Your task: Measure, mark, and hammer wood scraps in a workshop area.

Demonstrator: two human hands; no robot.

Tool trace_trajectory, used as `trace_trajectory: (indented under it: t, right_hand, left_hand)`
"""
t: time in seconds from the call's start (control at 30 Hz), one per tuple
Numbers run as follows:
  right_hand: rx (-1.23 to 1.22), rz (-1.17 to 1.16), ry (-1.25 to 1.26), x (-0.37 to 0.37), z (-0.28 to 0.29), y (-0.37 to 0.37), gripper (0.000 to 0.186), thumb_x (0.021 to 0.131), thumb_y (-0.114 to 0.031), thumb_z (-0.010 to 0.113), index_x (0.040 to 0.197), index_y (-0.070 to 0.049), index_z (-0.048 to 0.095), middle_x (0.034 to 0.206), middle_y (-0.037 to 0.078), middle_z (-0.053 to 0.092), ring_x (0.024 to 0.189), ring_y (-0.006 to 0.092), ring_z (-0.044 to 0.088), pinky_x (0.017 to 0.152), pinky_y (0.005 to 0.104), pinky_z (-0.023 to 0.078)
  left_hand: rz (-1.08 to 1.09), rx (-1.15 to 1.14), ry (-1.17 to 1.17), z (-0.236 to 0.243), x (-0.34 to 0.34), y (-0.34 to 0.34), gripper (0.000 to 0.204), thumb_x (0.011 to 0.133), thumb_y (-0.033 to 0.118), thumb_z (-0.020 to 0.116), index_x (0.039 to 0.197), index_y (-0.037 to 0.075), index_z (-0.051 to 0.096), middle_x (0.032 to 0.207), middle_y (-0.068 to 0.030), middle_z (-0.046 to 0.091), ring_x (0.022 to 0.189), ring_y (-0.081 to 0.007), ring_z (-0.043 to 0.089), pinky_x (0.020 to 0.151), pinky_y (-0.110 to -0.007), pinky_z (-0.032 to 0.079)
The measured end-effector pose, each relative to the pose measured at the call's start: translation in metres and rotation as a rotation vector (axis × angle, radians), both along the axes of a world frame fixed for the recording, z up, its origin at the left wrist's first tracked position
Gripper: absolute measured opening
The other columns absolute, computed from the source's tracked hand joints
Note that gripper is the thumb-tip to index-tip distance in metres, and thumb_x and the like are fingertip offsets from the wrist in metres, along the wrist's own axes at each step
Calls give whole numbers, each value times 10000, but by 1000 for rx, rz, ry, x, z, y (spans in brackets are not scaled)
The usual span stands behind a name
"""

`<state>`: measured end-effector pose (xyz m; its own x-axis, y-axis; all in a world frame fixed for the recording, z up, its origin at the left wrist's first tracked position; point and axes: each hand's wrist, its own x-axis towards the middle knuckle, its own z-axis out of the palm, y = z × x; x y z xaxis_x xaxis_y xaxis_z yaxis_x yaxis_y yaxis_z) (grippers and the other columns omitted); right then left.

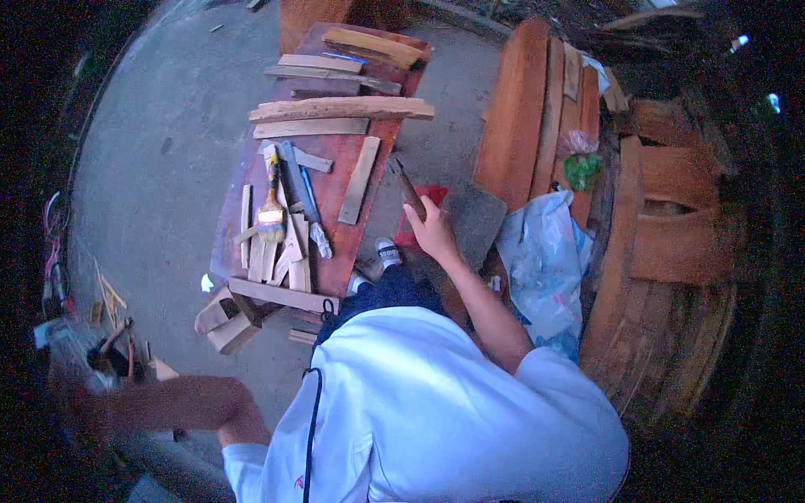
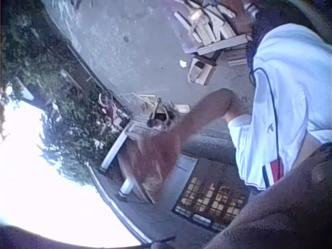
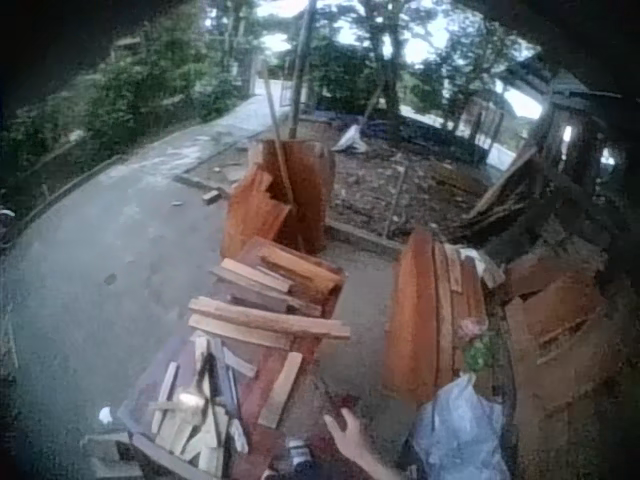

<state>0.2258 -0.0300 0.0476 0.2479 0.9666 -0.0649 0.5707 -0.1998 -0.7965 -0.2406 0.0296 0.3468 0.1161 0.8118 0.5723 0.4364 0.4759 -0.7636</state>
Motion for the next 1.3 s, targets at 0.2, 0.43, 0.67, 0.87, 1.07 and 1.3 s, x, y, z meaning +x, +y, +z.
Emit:
trace_trajectory:
  t: [0.2,0.43,0.67,0.87,1.07,1.3]
  right_hand:
    - [-20,31,-8,-6,5,-8,400,963,-360,640,1112,11,646,942,280,689,918,447,678,769,476,533]
    - [36,23,-43,-8,-6,-20,404,952,-355,657,1095,22,643,922,265,695,893,448,681,748,482,533]
    - [-17,77,-84,-14,-7,-28,387,953,-362,655,1080,3,644,917,250,701,868,444,681,750,488,534]
    - [-29,161,-60,-17,-14,-31,369,953,-361,652,1064,-9,641,914,243,703,878,442,682,742,500,532]
    - [-115,192,-94,-20,-16,-32,389,946,-373,655,1092,-12,644,917,254,700,890,449,680,756,505,530]
    - [-74,171,-58,-25,-12,-34,432,938,-380,663,1118,12,637,920,278,690,903,469,669,777,517,527]
  left_hand:
    - [35,-46,138,9,-72,-37,467,1000,257,538,1440,107,504,1368,-77,593,1220,-180,580,1038,-419,474]
    - [124,-64,341,11,-113,-59,462,997,261,542,1430,103,509,1359,-80,596,1208,-183,584,1029,-415,477]
    - [218,-106,504,4,-121,-73,458,995,265,546,1420,99,515,1350,-82,598,1197,-185,587,1019,-411,480]
    - [304,-142,654,5,-129,-85,454,992,268,550,1412,96,519,1342,-85,600,1186,-187,589,1011,-407,483]
    - [370,-162,795,5,-129,-89,451,990,271,554,1403,92,524,1334,-88,602,1176,-189,592,1003,-404,485]
    - [427,-178,954,1,-124,-87,447,987,275,558,1393,89,530,1324,-90,604,1164,-192,595,993,-399,488]
